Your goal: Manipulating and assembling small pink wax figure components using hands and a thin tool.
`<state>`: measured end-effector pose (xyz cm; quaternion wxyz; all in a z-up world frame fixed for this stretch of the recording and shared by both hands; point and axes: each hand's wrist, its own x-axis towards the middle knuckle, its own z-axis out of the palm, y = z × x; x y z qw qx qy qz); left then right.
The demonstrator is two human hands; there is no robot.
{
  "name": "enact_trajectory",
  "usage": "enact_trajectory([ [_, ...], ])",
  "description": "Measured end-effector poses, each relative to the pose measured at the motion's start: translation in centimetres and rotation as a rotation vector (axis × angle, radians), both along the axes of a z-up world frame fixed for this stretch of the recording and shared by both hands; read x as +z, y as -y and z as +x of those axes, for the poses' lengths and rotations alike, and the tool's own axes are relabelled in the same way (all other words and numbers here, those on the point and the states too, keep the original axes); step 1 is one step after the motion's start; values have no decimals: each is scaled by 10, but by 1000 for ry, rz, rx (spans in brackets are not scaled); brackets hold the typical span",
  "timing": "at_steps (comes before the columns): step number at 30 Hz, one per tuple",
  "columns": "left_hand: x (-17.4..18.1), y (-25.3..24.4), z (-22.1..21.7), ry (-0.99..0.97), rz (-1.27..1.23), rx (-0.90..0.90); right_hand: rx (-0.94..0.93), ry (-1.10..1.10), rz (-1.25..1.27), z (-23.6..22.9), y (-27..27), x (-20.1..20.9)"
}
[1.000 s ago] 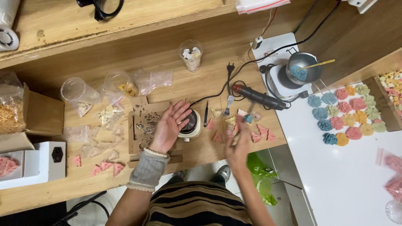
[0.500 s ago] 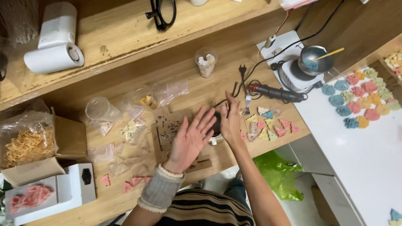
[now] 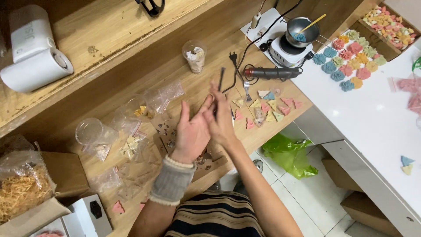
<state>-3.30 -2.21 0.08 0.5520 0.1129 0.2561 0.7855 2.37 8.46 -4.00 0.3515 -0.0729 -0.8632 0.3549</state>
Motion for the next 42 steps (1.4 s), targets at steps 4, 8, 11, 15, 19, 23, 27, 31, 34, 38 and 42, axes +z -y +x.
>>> enact_trajectory([
  [4,32,23,-2,-34,106,32,-209,-9,-509,21,-44,-23],
  [8,-8,48,-22,-651,-278,305,-368,-70,-740,72,-57,-29],
  [11,-62,68,-27,-748,-470,424,-342,-66,-911,100,-67,-46],
  [15,-82,71,-12,-663,-841,208,-117,-117,-1445,116,-72,-84],
  [19,-126,62,7,-730,-968,-69,-154,-49,-1515,119,-69,-109],
  [23,-168,60,19,-808,-1027,-131,-170,6,-1445,123,-72,-113],
  [27,-138,57,18,-859,-1081,-155,-160,17,-1419,124,-79,-119],
  [31,-159,65,12,-877,-933,-113,-239,127,-1312,133,-75,-119],
  [34,-146,65,-10,-947,-1150,-162,-141,-89,-1557,143,-82,-114],
  [38,-200,43,-76,-1287,-922,160,-124,-207,-1625,163,-88,-123],
  [42,-176,-31,-130,-1757,-1079,15,-129,-325,-1640,175,-85,-130],
])
